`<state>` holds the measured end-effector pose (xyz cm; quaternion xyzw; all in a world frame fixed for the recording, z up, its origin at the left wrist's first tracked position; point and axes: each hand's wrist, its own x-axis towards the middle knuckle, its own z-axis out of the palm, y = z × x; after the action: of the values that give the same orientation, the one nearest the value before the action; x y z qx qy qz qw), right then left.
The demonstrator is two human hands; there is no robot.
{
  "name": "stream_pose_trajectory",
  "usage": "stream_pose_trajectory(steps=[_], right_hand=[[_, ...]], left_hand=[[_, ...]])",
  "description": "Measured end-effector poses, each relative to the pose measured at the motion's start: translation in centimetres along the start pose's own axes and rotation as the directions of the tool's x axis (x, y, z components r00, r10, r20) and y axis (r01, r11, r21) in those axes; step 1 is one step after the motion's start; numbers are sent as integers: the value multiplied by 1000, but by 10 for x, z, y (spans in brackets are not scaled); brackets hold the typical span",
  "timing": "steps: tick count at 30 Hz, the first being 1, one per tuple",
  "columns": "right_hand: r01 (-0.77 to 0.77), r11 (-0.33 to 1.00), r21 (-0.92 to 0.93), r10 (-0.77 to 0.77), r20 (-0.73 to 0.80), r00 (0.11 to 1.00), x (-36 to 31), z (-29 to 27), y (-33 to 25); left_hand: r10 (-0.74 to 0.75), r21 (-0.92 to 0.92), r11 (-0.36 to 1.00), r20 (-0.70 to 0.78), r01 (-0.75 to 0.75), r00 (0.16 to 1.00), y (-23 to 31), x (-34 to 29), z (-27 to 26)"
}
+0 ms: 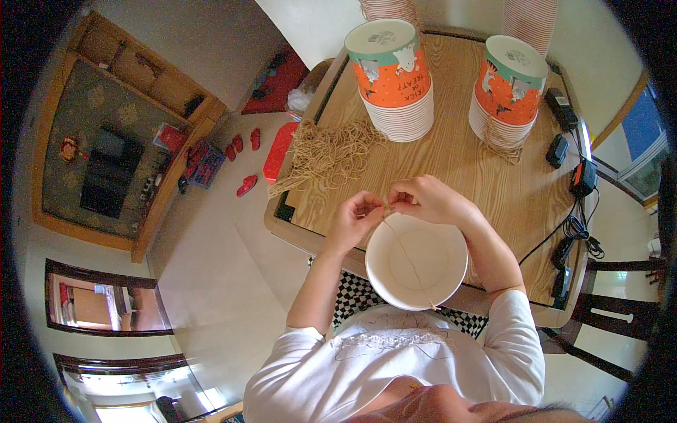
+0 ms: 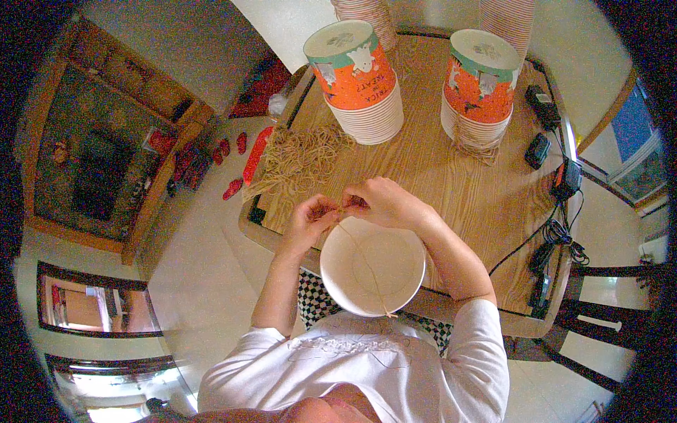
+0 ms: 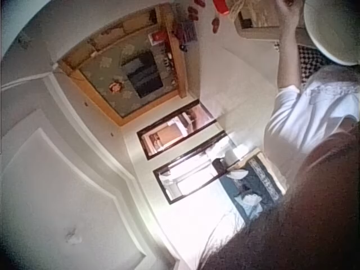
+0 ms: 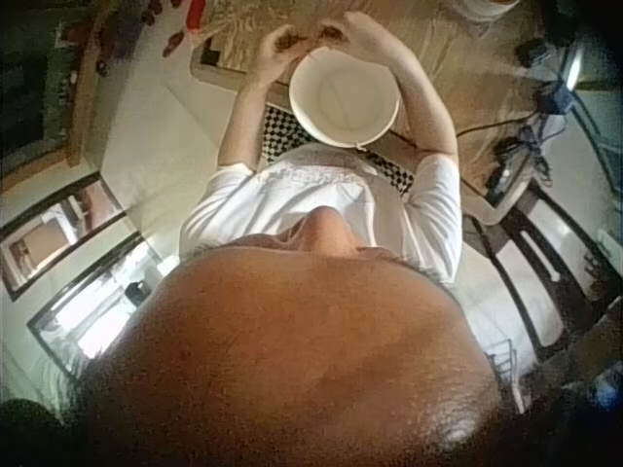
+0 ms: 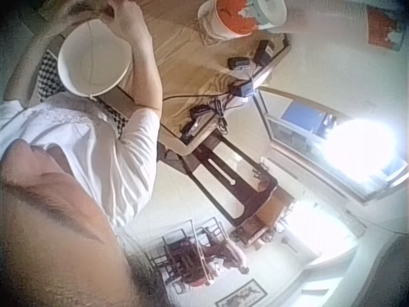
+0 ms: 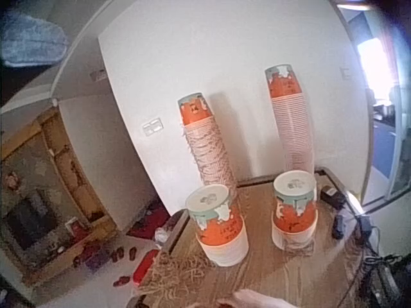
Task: The person is threading thin twine or rubber bands onto paper cups, likely for a packaging or decorative purpose.
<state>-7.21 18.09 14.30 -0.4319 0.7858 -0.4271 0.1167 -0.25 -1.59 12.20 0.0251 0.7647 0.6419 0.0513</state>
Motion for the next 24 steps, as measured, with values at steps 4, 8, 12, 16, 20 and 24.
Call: stream_pose_trajectory(steps=[4,8,12,16,20,24], right_hand=[[-35,999,9,35,-3,999,0,0,-1],[-34,999,28,35,-6,999,1,-1,-5],[-31,999,28,32,-29,999,1,-2,-7],[-5,1000,26,7,-59,998,1,-1,-7],[-29,999,33,30,-28,999,1,1,-1],[-23,999,23,23,-27,999,1,-1,-6]], left_hand=[[-24,12,1000,3,24,1000,2,0,0],[-24,-6,1000,-14,24,1000,4,-1,2],[-5,-29,1000,-45,4,999,4,-1,5],[-42,73,996,7,42,999,4,-1,2],[-58,71,996,7,57,998,-1,0,2],[-46,50,998,-21,47,999,-2,-1,1]])
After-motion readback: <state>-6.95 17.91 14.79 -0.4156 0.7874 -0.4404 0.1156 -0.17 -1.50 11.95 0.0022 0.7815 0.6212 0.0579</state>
